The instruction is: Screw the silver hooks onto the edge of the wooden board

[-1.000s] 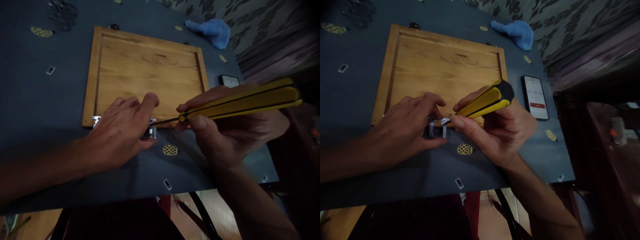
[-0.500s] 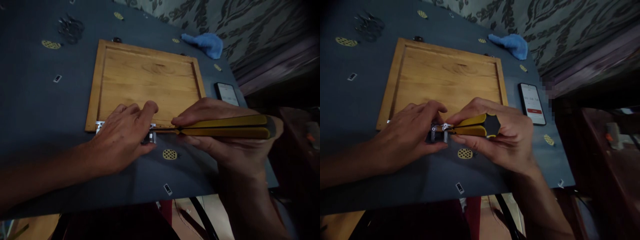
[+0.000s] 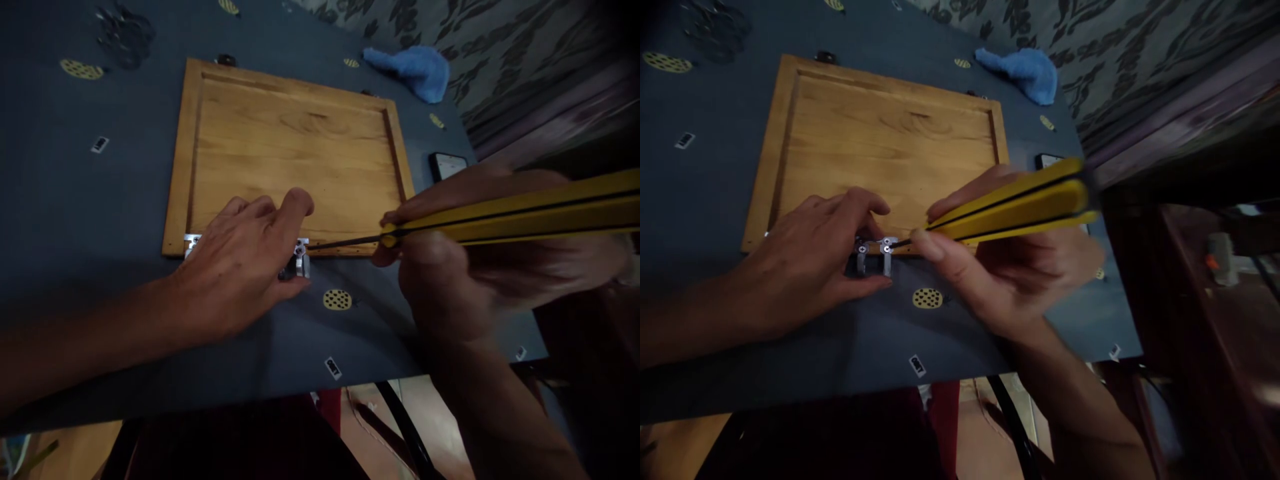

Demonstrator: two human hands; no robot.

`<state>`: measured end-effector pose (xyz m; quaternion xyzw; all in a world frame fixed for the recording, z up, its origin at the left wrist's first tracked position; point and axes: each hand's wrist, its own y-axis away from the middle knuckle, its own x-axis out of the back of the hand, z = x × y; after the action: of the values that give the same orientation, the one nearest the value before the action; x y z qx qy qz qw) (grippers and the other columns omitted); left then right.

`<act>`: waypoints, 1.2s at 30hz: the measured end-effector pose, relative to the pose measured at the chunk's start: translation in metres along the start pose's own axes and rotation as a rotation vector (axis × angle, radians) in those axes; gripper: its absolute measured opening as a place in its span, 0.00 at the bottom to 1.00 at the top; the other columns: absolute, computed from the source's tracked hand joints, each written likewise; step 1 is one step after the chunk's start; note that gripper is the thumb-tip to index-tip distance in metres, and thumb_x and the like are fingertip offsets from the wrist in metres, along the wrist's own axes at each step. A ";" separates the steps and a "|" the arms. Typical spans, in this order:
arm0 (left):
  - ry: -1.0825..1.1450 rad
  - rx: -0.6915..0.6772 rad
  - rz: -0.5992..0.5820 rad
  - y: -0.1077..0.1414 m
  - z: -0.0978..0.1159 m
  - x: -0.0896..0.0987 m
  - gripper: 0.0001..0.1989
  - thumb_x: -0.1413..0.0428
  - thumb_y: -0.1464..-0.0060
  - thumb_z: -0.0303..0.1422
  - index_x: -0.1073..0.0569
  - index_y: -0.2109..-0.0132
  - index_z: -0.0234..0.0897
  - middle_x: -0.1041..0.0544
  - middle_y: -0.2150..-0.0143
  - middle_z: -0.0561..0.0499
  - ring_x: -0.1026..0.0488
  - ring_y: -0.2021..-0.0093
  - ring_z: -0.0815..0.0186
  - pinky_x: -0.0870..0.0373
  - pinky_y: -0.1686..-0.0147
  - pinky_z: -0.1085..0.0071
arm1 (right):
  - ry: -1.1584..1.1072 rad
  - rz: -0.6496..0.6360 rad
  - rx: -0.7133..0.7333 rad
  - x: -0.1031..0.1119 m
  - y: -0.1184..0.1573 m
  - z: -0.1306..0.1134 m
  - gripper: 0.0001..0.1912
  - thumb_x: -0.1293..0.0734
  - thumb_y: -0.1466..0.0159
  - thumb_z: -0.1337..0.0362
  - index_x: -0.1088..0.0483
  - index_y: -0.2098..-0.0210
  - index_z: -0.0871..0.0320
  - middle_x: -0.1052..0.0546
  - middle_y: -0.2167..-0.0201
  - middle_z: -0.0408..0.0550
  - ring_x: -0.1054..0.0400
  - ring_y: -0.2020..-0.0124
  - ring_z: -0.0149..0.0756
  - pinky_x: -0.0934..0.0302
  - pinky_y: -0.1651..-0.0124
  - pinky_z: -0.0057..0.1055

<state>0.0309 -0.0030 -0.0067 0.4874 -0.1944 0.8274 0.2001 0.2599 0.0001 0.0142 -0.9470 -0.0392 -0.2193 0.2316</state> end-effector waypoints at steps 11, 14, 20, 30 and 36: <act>-0.020 -0.001 0.006 0.000 0.001 0.000 0.27 0.34 0.49 0.35 0.39 0.47 0.40 0.23 0.56 0.49 0.25 0.55 0.55 0.33 0.57 0.61 | 0.080 0.064 0.141 -0.028 0.001 -0.003 0.04 0.25 0.40 0.57 0.24 0.67 0.38 0.18 0.67 0.38 0.25 0.70 0.42 0.31 0.71 0.44; -0.019 0.004 0.005 0.000 0.000 -0.001 0.27 0.35 0.49 0.35 0.39 0.47 0.40 0.23 0.57 0.49 0.25 0.55 0.55 0.33 0.57 0.61 | 0.100 0.038 0.175 -0.029 0.001 -0.001 0.05 0.26 0.39 0.61 0.25 0.68 0.42 0.18 0.67 0.39 0.25 0.69 0.41 0.30 0.71 0.41; -0.015 -0.024 0.017 0.000 -0.001 -0.001 0.26 0.36 0.48 0.36 0.39 0.47 0.40 0.23 0.58 0.50 0.26 0.58 0.58 0.33 0.58 0.62 | 0.060 -0.023 0.266 -0.028 -0.002 0.002 0.08 0.27 0.40 0.69 0.25 0.68 0.47 0.19 0.66 0.38 0.25 0.67 0.35 0.30 0.69 0.35; 0.001 0.006 -0.020 -0.001 0.001 0.001 0.25 0.35 0.49 0.35 0.38 0.49 0.40 0.23 0.58 0.50 0.25 0.55 0.56 0.33 0.58 0.61 | -0.167 -0.226 0.080 -0.015 -0.008 -0.008 0.15 0.26 0.39 0.65 0.21 0.53 0.42 0.17 0.59 0.38 0.22 0.59 0.34 0.25 0.60 0.32; -0.019 -0.018 0.023 0.000 0.000 -0.001 0.26 0.34 0.49 0.36 0.39 0.48 0.40 0.23 0.58 0.51 0.25 0.57 0.57 0.34 0.59 0.62 | -0.148 -0.126 0.161 -0.028 -0.001 0.002 0.11 0.25 0.40 0.68 0.20 0.58 0.49 0.18 0.64 0.41 0.22 0.68 0.37 0.26 0.66 0.35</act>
<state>0.0315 -0.0029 -0.0080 0.4913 -0.2093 0.8232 0.1929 0.2350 0.0030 0.0006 -0.9346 -0.1330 -0.1589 0.2890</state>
